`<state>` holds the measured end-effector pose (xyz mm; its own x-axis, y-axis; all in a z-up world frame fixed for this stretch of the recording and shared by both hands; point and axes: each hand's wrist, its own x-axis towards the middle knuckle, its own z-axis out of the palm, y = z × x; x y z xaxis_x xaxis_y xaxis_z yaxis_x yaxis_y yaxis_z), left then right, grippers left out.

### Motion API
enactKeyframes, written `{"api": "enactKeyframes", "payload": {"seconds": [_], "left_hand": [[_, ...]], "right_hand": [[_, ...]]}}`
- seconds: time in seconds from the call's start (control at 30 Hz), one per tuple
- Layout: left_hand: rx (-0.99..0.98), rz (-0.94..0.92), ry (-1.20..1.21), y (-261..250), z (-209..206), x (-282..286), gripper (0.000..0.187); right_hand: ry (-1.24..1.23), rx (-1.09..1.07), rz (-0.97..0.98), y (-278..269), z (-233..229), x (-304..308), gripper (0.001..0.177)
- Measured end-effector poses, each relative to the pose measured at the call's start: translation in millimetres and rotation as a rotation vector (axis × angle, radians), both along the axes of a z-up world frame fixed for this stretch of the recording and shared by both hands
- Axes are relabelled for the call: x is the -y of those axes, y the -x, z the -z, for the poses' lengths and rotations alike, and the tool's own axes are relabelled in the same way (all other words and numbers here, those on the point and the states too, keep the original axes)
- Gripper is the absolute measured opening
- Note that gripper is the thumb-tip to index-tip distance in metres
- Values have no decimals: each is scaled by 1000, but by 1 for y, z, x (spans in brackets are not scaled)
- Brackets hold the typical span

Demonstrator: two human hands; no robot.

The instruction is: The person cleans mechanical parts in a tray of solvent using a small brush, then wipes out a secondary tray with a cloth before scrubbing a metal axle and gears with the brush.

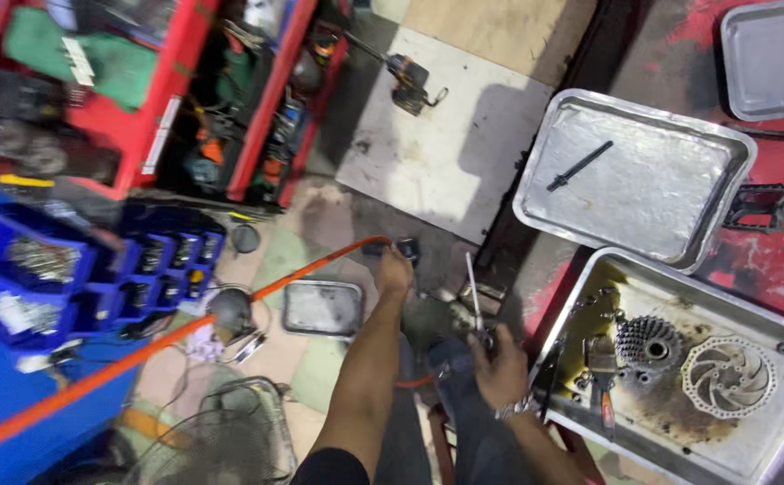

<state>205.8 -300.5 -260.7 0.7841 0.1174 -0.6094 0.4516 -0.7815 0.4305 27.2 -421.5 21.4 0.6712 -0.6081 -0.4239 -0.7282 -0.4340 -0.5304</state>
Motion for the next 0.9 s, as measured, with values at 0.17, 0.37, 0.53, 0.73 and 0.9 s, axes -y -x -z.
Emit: {"api": "enactKeyframes", "payload": {"seconds": [0.17, 0.37, 0.53, 0.73, 0.9], "left_hand": [[-45, 117, 128, 16, 103, 65, 44], [-167, 313, 127, 31, 199, 119, 41], [-214, 454, 125, 42, 260, 149, 38], [-235, 597, 148, 40, 313, 187, 34], [-249, 702, 144, 34, 350, 205, 32]], "right_hand": [[-198, 151, 95, 2, 27, 8, 30], [-400, 36, 364, -17, 63, 8, 35], [-373, 65, 411, -30, 105, 13, 34], [-83, -55, 365, -36, 156, 17, 36], [52, 68, 289, -34, 194, 16, 34]]}}
